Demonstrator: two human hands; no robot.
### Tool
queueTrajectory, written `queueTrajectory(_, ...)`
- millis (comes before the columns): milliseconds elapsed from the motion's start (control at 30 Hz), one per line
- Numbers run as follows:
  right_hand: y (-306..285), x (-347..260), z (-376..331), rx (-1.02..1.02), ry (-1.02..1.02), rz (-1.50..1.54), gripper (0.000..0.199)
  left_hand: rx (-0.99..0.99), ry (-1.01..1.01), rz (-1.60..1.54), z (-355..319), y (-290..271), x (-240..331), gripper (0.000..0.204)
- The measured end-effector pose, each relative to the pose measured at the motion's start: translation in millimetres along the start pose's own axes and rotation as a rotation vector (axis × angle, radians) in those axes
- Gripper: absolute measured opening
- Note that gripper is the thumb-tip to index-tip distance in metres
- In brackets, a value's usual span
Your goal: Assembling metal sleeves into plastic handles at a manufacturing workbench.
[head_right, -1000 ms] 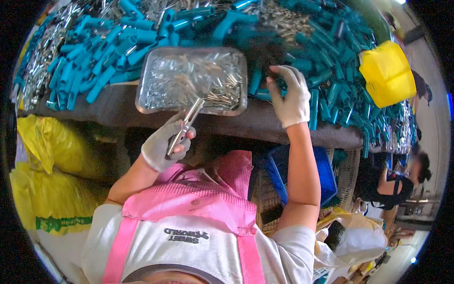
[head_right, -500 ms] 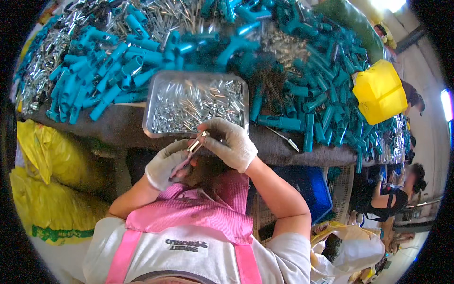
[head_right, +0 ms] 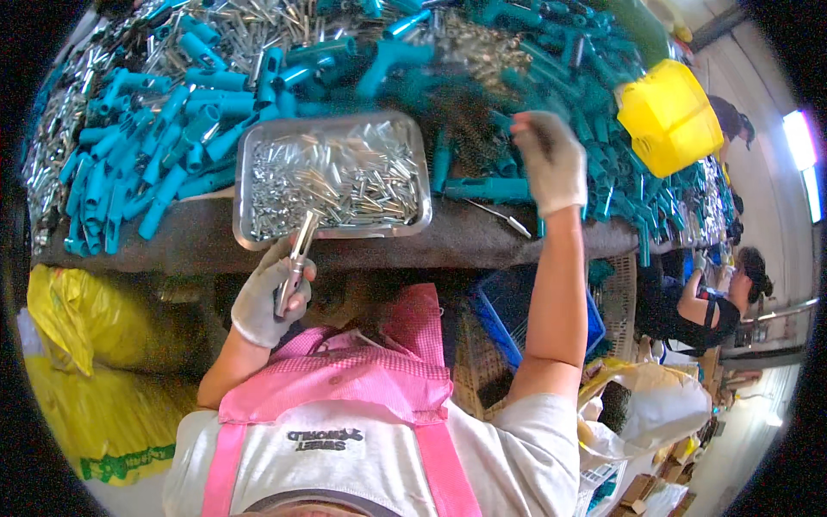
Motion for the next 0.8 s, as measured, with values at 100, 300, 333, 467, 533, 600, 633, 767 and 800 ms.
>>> queueTrajectory(100, 31, 12, 0, -0.046, -0.050, -0.399, 0.023, -0.021, -0.022, 0.003, 3, 2, -6, 0.039)
queueTrajectory(300, 75, 26, 20, -0.179, -0.127, -0.742, 0.037, -0.031, -0.065, 0.003, -2, 5, -20, 0.040)
queueTrajectory(333, 67, 39, 35, -0.211, -0.052, -0.608, 0.028, -0.027, -0.060, 0.003, -3, 6, -21, 0.040)
queueTrajectory(467, 8, 51, 67, 0.207, -0.022, -0.552, 0.026, -0.012, -0.042, -0.005, -6, 9, -21, 0.040)
queueTrajectory(533, 1, 87, 79, 0.057, 0.195, -0.534, 0.032, 0.031, -0.037, -0.014, -7, 12, -20, 0.040)
queueTrajectory(600, 12, 111, 81, -0.181, 0.271, -0.476, 0.033, 0.017, -0.054, -0.007, -5, 12, -22, 0.039)
queueTrajectory(633, 4, 118, 77, -0.095, 0.151, -0.470, 0.031, 0.000, -0.063, -0.014, -2, 13, -22, 0.038)
queueTrajectory(767, 1, 111, 56, -0.041, 0.192, -0.502, 0.030, 0.000, -0.109, -0.095, 3, 10, -25, 0.036)
queueTrajectory(800, 0, 109, 54, -0.020, 0.204, -0.494, 0.031, -0.022, -0.128, -0.137, 4, 10, -28, 0.035)
Point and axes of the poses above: each hand's wrist, its own z-axis towards the middle knuckle, its own y-axis out of the palm, x = y × z, the point moved 8 cm from there along z, towards the middle knuckle, and after that the axes turned 9 degrees about -x, right-handed, at the moved point
